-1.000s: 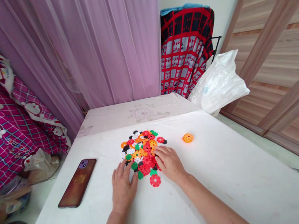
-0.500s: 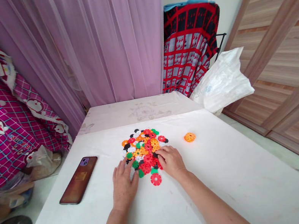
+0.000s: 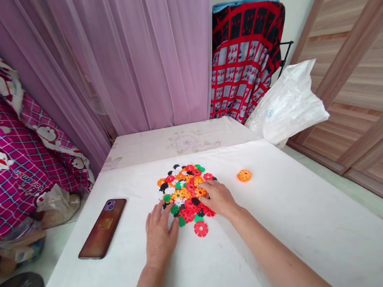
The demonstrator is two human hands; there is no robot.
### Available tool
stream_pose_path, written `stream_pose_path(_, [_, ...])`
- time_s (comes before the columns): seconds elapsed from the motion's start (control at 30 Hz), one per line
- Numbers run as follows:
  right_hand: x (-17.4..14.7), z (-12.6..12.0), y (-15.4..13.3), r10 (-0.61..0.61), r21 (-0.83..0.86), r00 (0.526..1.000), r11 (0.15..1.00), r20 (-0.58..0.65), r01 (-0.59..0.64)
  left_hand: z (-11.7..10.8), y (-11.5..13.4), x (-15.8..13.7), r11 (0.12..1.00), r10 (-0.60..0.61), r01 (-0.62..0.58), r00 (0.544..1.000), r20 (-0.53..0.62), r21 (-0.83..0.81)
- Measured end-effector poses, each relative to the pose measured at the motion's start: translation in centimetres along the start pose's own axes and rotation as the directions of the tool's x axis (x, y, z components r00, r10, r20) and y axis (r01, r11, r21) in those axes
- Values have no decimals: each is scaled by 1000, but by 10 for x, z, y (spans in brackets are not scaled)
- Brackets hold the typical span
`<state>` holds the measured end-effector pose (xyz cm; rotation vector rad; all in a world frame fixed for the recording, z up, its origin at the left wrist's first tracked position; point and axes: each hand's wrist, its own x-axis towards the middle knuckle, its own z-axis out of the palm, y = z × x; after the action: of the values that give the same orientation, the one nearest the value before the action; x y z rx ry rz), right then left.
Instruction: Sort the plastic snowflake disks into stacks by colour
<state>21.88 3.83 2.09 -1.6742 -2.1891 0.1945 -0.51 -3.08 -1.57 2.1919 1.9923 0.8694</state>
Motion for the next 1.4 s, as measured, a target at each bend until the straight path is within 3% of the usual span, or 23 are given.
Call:
stream_pose_path(0.23, [8, -4, -11, -17, -75, 999, 997, 49, 20, -1, 2, 1, 1000, 1, -1, 1000, -3, -1])
stream_pose_path(0.4, [1, 1, -3, 26, 6, 997, 1000, -70, -26, -1, 0, 0, 1000, 11, -11, 1000, -6, 2])
stream_pose_path(0.57, [-8, -24, 48, 139, 141, 960, 984, -244, -107, 1, -2, 1, 1000, 15, -15, 1000, -12, -1])
stream_pose_path(0.63, [-9, -41, 76, 229, 137, 932, 971, -280, -197, 1, -2, 1, 1000, 16, -16, 1000, -15, -2])
stream_pose_path(0.73, [-8, -62, 109, 329, 99, 903, 944, -276, -314, 1, -1, 1, 1000, 11, -11, 1000, -14, 7])
stream_pose_path(0.83, [-6, -71, 126, 346, 36, 914, 938, -211, -346, 1, -2, 2, 1000, 8, -8, 1000, -5, 16])
stream_pose_path(1.1, [-3, -68, 128, 302, -121, 945, 941, -126, -317, 0, -6, 2, 1000, 25, -25, 1000, 5, 2])
stream_pose_path(1.4, [-7, -64, 126, 305, -106, 941, 941, -143, -321, 0, -6, 2, 999, 29, -29, 1000, 2, 18])
